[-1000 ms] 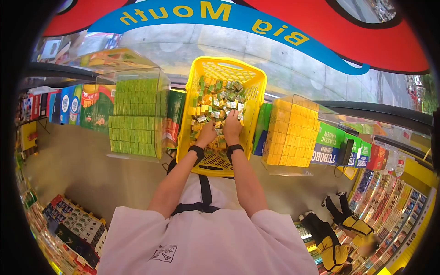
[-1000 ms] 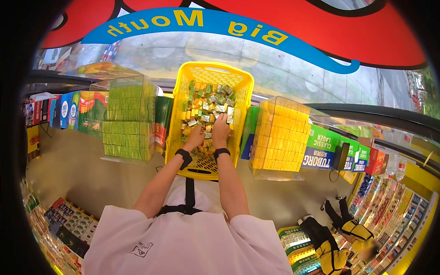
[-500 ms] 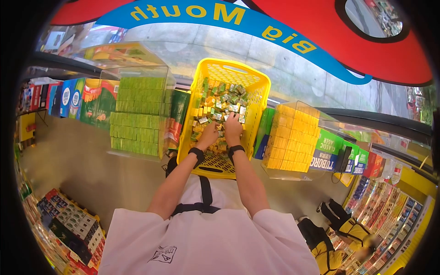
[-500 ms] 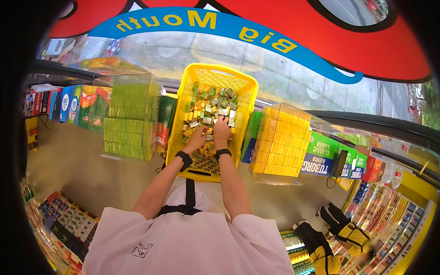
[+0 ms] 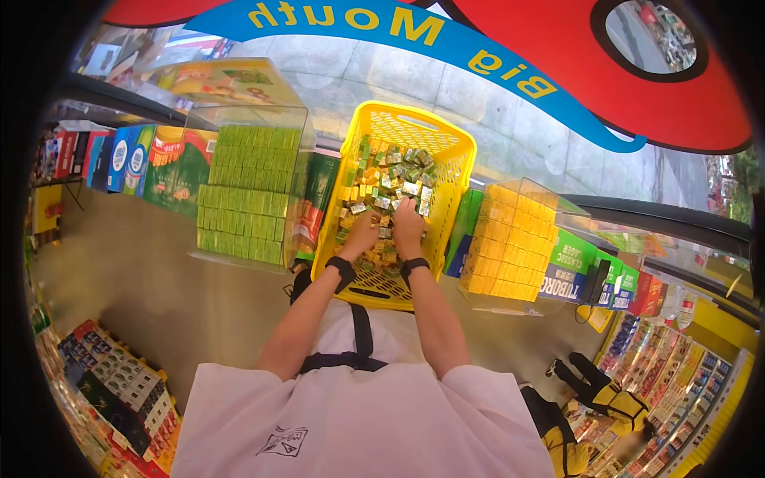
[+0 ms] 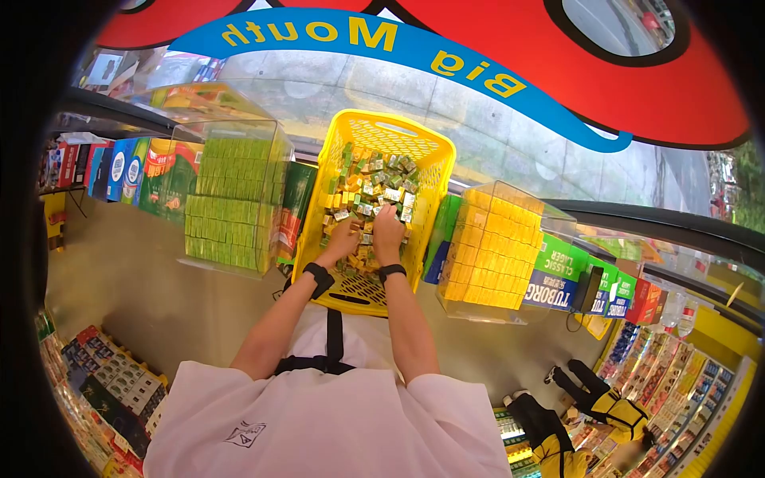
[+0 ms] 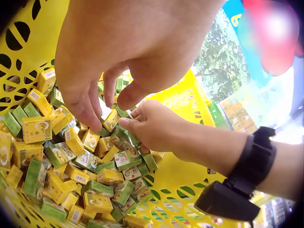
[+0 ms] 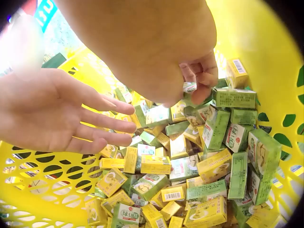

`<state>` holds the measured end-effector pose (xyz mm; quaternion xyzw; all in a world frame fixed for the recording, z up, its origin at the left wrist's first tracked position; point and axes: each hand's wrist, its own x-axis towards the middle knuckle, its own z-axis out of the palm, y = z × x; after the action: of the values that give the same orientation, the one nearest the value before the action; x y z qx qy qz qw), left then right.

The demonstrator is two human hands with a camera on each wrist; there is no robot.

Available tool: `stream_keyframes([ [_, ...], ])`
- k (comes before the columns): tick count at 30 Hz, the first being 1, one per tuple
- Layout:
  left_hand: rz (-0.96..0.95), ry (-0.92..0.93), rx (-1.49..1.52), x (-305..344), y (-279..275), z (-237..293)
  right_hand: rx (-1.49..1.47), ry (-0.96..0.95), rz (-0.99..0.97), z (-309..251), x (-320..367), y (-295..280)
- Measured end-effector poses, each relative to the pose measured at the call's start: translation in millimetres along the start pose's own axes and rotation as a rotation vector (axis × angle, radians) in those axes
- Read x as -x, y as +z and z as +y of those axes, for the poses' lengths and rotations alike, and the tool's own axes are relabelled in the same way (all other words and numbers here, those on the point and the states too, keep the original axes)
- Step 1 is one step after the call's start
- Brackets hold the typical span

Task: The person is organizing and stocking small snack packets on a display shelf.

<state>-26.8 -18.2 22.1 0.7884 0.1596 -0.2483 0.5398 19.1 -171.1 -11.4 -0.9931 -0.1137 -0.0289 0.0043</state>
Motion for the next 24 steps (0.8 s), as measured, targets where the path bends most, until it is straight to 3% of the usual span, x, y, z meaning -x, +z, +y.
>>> stream_keyframes([
  [2, -0.047, -0.137, 0.075, 0.1, -7.6, 5.4, -0.084, -0.019, -0.125, 1.2, 2.9, -8.6],
  [5, 0.004, -0.089, 0.223, -2.0, -7.7, -3.9, -0.175, -0.175, 0.017, 1.0, 17.1, -35.7],
  [7, -0.006, -0.049, 0.279, 1.4, -8.1, -10.5, -0.241, -0.172, -0.045, -3.8, 25.1, -60.2],
  [9, -0.023, -0.013, 0.329, 6.4, -11.3, -5.5, -0.304, -0.288, -0.134, -7.2, 29.6, -69.5],
  [12, -0.096, 0.087, 0.478, 26.2, -23.8, 11.1, -0.461, -0.24, -0.181, -13.7, 40.6, -85.8],
  [15, -0.071, 0.171, 0.285, 33.2, -30.8, 6.8, -0.641, -0.207, -0.166, -14.2, 44.8, -98.5],
  [17, -0.038, 0.157, 0.57, 46.1, -34.1, 7.8, -0.711, -0.207, -0.162, -16.0, 47.7, -106.9],
  [20, -0.013, 0.153, 0.654, 60.1, -40.0, 12.3, -0.83, -0.181, -0.086, -18.1, 54.3, -120.5],
  [21, -0.011, 0.157, 0.652, 62.5, -42.0, 7.0, -0.967, -0.1, -0.153, -17.1, 57.5, -128.5],
  [23, -0.187, 0.13, 0.538, 65.4, -48.0, -4.0, -1.103, -0.021, -0.219, -21.2, 57.9, -140.8],
  [24, -0.185, 0.133, 0.536, 69.4, -52.2, 2.6, -1.14, 0.002, -0.184, -24.7, 56.0, -144.6],
])
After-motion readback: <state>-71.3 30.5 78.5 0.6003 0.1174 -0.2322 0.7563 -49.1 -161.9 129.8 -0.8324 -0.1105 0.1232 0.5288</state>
